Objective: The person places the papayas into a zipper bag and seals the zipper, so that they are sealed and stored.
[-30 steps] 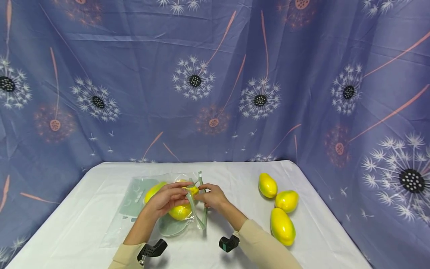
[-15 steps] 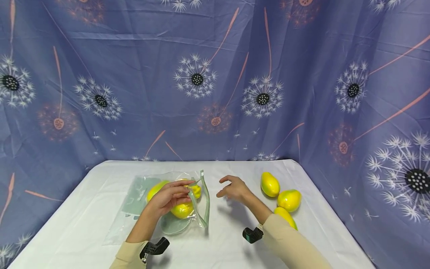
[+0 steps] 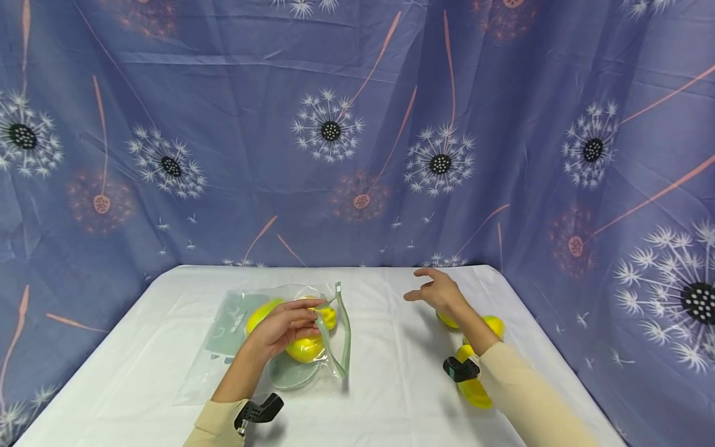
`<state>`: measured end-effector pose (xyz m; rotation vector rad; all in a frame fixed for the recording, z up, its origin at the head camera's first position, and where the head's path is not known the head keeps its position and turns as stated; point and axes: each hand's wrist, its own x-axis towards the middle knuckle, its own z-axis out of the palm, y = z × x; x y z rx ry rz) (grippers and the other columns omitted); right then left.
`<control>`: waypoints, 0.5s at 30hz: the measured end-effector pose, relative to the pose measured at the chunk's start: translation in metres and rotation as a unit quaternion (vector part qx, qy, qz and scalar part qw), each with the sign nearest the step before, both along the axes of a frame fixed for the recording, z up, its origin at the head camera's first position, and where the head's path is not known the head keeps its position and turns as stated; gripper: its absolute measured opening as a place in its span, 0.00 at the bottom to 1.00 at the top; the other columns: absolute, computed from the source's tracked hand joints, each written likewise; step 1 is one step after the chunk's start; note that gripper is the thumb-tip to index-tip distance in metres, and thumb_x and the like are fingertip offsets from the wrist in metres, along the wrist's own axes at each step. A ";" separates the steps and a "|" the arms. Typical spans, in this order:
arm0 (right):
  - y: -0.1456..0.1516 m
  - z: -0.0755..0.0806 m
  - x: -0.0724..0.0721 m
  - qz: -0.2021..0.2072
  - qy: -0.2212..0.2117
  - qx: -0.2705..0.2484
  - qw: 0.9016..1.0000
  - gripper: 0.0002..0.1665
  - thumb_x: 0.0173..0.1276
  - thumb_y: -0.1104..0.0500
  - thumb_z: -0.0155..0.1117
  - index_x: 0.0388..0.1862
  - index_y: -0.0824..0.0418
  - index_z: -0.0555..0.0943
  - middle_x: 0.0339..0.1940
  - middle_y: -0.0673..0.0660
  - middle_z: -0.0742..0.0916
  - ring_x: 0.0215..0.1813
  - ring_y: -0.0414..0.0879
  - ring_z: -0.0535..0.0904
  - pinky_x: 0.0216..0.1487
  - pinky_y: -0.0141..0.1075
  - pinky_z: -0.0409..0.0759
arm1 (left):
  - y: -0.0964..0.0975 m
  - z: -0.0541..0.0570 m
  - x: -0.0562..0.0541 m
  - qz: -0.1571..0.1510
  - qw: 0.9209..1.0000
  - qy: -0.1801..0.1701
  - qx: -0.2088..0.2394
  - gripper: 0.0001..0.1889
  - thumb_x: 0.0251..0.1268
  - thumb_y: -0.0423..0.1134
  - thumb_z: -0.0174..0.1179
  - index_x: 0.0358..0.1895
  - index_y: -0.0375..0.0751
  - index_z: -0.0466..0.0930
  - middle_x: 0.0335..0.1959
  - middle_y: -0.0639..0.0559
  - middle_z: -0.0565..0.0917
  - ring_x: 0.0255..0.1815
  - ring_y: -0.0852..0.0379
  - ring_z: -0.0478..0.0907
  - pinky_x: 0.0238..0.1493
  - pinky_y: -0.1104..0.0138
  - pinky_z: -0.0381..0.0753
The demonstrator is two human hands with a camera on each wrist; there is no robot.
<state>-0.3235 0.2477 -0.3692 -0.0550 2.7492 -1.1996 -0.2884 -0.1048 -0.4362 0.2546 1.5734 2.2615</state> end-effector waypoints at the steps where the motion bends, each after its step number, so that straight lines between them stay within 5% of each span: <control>1: 0.004 0.001 -0.001 -0.001 0.001 0.007 1.000 0.49 0.59 0.46 0.78 0.75 0.59 0.69 0.68 0.73 0.77 0.68 0.65 0.73 0.65 0.59 0.76 | 0.000 0.000 0.000 0.001 1.000 -0.001 0.000 0.27 0.70 0.24 0.55 0.71 0.22 0.66 0.57 0.37 0.80 0.35 0.54 0.87 0.45 0.65 0.90; 15: 0.046 -0.005 -0.010 -0.047 -0.009 0.060 0.997 0.52 0.64 0.41 0.71 0.79 0.62 0.61 0.72 0.77 0.70 0.71 0.70 0.68 0.70 0.65 0.70 | -0.002 0.001 0.000 -0.004 1.000 0.003 0.004 0.27 0.69 0.23 0.55 0.71 0.22 0.65 0.59 0.35 0.79 0.37 0.55 0.87 0.47 0.64 0.89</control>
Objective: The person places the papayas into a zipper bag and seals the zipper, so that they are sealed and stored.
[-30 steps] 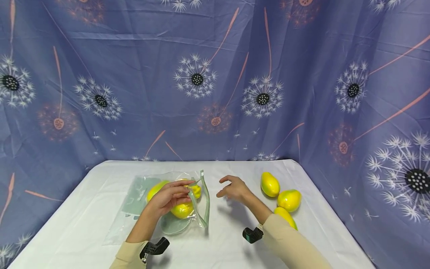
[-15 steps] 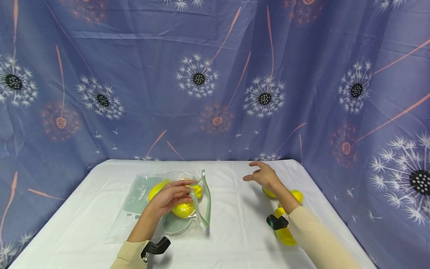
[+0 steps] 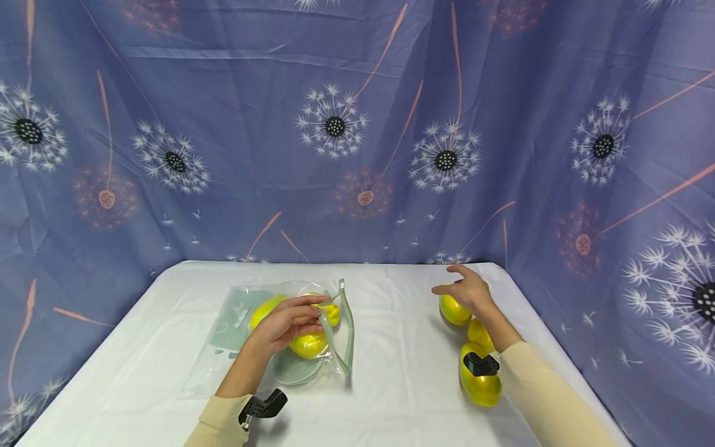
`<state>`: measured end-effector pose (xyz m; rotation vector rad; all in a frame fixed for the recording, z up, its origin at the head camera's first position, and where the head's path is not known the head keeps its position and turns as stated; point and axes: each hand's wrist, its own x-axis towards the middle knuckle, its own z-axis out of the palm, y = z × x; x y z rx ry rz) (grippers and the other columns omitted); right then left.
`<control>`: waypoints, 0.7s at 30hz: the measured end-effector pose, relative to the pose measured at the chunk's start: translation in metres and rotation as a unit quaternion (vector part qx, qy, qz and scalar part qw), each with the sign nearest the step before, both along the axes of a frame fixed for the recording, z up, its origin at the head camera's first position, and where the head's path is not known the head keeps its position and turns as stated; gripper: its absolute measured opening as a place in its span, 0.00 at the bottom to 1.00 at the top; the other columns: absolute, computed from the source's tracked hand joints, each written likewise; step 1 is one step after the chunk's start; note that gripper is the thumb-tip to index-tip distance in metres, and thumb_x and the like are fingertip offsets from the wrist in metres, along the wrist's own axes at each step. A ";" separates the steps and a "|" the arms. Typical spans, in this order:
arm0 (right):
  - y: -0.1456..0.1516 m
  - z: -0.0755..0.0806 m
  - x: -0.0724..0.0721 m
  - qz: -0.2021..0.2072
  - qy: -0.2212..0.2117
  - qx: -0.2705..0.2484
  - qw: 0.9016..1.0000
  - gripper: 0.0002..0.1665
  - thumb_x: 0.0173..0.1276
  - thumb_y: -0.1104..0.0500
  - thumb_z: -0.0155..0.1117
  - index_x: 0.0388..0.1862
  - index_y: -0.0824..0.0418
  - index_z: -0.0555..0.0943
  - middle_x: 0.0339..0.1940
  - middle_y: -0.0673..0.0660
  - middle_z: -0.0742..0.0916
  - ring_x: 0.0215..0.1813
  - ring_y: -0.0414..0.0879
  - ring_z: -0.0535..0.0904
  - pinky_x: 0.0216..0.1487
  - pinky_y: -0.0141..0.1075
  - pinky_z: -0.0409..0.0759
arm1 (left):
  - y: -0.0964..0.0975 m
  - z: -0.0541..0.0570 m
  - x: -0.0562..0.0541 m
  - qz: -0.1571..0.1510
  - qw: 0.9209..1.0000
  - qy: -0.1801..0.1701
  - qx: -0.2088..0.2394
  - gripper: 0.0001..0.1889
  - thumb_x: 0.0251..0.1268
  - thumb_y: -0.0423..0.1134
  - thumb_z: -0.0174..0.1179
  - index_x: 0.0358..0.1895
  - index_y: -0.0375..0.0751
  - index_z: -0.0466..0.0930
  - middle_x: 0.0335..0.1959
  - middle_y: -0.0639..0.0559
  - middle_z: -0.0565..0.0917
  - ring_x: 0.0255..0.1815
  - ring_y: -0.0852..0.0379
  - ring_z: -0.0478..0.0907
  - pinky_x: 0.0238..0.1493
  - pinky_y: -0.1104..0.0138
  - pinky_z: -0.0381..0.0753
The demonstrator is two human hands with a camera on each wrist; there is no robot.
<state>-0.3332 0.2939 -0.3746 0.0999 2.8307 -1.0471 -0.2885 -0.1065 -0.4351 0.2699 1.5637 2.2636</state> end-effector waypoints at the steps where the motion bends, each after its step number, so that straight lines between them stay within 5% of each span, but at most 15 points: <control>1: 0.002 -0.001 0.000 -0.002 0.001 0.003 1.000 0.52 0.64 0.41 0.71 0.79 0.62 0.61 0.72 0.77 0.70 0.71 0.70 0.69 0.69 0.65 0.70 | 0.000 0.000 0.000 0.001 1.000 0.000 0.000 0.27 0.69 0.23 0.55 0.71 0.22 0.65 0.58 0.35 0.80 0.36 0.55 0.87 0.47 0.64 0.90; 21: 0.026 -0.020 0.000 -0.022 0.000 0.084 0.996 0.53 0.64 0.39 0.70 0.76 0.67 0.62 0.65 0.78 0.76 0.62 0.71 0.74 0.59 0.61 0.78 | 0.001 0.000 0.001 0.006 1.000 -0.007 -0.002 0.26 0.70 0.23 0.54 0.71 0.22 0.66 0.58 0.35 0.79 0.33 0.54 0.87 0.45 0.65 0.90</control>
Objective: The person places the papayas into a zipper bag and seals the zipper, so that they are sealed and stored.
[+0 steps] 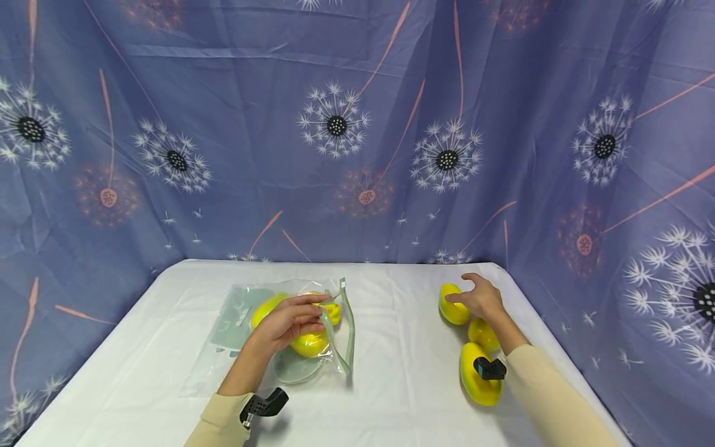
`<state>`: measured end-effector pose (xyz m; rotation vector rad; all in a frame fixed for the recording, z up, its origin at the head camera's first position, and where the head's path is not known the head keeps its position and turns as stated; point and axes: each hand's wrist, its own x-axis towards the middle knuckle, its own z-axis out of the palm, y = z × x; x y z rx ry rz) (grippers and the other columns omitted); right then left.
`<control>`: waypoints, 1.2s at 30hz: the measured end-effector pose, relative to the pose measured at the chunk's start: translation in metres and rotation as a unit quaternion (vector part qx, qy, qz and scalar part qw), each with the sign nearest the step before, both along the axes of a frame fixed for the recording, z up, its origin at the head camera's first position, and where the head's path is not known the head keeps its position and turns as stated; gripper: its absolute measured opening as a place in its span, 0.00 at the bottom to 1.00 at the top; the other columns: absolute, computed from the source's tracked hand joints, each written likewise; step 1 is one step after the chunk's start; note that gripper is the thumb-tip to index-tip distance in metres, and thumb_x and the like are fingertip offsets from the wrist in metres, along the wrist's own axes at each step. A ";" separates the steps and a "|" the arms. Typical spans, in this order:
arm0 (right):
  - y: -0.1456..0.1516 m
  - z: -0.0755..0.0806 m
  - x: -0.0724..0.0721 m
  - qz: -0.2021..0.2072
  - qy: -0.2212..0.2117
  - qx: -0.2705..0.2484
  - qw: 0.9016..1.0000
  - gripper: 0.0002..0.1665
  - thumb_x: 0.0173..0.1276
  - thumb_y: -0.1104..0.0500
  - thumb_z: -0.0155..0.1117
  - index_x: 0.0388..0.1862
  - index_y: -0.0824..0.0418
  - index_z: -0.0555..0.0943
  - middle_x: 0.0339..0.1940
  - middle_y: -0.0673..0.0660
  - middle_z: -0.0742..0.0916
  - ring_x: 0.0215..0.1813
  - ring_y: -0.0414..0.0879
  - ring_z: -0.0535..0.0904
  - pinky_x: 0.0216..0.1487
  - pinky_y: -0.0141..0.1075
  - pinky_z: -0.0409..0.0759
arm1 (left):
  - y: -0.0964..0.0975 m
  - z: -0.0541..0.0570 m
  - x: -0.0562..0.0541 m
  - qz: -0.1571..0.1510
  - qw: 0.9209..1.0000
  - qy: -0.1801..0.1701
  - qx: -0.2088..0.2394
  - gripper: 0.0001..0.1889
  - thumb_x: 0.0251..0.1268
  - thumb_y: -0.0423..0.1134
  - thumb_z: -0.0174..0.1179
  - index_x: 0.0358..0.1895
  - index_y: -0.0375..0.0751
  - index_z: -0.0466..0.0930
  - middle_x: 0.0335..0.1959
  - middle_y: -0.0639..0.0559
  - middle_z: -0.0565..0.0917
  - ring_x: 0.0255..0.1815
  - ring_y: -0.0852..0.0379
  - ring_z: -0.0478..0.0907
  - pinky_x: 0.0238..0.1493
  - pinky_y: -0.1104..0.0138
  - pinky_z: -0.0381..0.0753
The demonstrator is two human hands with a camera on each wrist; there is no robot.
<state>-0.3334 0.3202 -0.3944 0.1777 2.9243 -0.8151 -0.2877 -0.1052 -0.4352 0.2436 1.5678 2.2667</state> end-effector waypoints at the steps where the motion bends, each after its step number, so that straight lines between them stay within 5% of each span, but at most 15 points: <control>1: 0.001 -0.001 0.001 0.005 -0.001 0.001 1.000 0.53 0.64 0.38 0.70 0.76 0.67 0.62 0.65 0.78 0.76 0.61 0.70 0.75 0.59 0.60 0.78 | 0.000 0.000 0.000 0.001 1.000 0.000 0.001 0.26 0.70 0.23 0.54 0.71 0.22 0.66 0.57 0.36 0.79 0.33 0.54 0.87 0.44 0.65 0.90; 16: 0.004 -0.008 0.002 0.017 -0.016 0.004 1.000 0.54 0.62 0.40 0.72 0.77 0.66 0.61 0.74 0.79 0.65 0.65 0.75 0.67 0.63 0.65 0.72 | -0.001 -0.003 -0.001 -0.002 1.000 -0.004 -0.001 0.26 0.70 0.23 0.54 0.71 0.22 0.66 0.55 0.37 0.80 0.33 0.54 0.87 0.44 0.66 0.90; 25: 0.004 -0.012 0.001 0.042 -0.008 0.027 0.999 0.52 0.62 0.41 0.72 0.75 0.66 0.63 0.73 0.78 0.68 0.64 0.75 0.68 0.63 0.67 0.72 | -0.001 -0.003 -0.002 -0.002 1.000 -0.006 0.002 0.26 0.70 0.23 0.54 0.71 0.22 0.66 0.53 0.38 0.80 0.32 0.53 0.87 0.44 0.66 0.90; 36: 0.005 -0.016 0.000 0.022 -0.001 0.029 0.999 0.49 0.62 0.43 0.72 0.74 0.66 0.66 0.72 0.78 0.69 0.62 0.74 0.69 0.60 0.64 0.74 | 0.000 -0.001 -0.001 -0.001 1.000 0.000 -0.001 0.26 0.69 0.23 0.54 0.71 0.22 0.66 0.57 0.35 0.79 0.32 0.54 0.87 0.43 0.66 0.90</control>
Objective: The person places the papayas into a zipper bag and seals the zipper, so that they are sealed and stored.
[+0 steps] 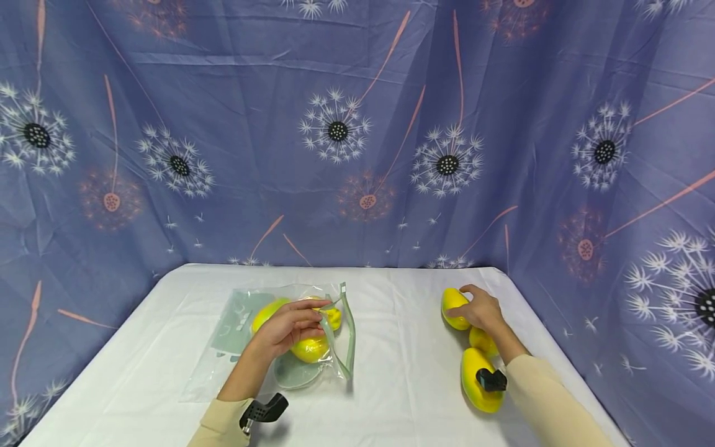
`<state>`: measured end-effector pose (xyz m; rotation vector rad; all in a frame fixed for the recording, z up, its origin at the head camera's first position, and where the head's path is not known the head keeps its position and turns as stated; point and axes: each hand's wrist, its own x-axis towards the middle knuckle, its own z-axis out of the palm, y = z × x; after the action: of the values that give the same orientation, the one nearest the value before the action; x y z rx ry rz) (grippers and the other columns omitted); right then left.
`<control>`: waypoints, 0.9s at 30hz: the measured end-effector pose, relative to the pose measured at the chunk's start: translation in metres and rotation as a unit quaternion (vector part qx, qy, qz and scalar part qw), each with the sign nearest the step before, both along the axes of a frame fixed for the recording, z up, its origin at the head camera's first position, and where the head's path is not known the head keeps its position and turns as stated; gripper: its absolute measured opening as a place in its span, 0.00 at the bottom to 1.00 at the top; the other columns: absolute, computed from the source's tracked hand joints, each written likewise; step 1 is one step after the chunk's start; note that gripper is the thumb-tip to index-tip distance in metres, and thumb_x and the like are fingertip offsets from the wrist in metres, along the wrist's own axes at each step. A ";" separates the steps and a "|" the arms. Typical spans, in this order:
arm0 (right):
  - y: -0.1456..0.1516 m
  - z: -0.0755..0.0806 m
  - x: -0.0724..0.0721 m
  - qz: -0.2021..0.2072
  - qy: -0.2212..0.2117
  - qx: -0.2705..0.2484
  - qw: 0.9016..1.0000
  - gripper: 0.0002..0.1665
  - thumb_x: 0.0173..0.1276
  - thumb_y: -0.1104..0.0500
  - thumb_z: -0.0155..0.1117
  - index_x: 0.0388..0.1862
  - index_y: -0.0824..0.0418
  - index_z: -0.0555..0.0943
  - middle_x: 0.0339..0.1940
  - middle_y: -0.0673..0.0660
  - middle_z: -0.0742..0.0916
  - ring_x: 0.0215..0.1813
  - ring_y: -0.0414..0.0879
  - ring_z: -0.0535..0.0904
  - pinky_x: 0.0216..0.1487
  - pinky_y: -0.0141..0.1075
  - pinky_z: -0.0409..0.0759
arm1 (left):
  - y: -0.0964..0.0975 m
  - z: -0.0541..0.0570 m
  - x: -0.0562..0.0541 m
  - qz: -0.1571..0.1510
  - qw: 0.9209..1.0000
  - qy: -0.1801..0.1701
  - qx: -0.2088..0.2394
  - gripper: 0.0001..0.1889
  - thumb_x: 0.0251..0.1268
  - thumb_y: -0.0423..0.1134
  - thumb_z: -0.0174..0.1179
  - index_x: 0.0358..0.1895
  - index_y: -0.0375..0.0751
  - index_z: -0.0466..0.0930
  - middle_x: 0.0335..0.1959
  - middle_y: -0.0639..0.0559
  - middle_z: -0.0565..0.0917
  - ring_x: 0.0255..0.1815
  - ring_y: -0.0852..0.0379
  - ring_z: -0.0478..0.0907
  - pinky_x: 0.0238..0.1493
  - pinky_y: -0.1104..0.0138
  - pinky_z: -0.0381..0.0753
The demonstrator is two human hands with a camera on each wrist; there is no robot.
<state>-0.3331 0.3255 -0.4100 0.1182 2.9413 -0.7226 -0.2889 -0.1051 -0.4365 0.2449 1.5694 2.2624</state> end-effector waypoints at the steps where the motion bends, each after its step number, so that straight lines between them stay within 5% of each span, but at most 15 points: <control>1: 0.001 0.000 0.000 -0.003 0.002 -0.001 1.000 0.49 0.62 0.43 0.72 0.74 0.66 0.66 0.71 0.78 0.69 0.61 0.74 0.69 0.59 0.64 0.75 | 0.000 0.000 0.000 0.000 1.000 0.000 0.000 0.27 0.69 0.23 0.54 0.71 0.22 0.66 0.57 0.35 0.79 0.32 0.54 0.87 0.43 0.66 0.90; 9: 0.003 0.001 0.002 0.002 0.017 -0.012 1.000 0.46 0.62 0.45 0.72 0.73 0.66 0.68 0.63 0.78 0.77 0.58 0.71 0.76 0.53 0.57 0.80 | 0.001 0.000 0.000 0.001 1.000 -0.001 0.003 0.27 0.69 0.23 0.54 0.71 0.22 0.66 0.54 0.37 0.80 0.32 0.55 0.87 0.43 0.66 0.90; 27: -0.014 0.014 0.007 0.013 0.048 -0.032 0.998 0.44 0.63 0.43 0.72 0.71 0.66 0.72 0.66 0.76 0.77 0.61 0.70 0.77 0.50 0.53 0.82 | 0.000 -0.001 0.000 0.002 1.000 0.000 0.003 0.27 0.69 0.23 0.54 0.71 0.21 0.66 0.60 0.32 0.78 0.32 0.55 0.87 0.43 0.66 0.90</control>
<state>-0.3261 0.3112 -0.3955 0.0402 2.9992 -0.8417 -0.2889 -0.1052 -0.4376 0.2446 1.5642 2.2715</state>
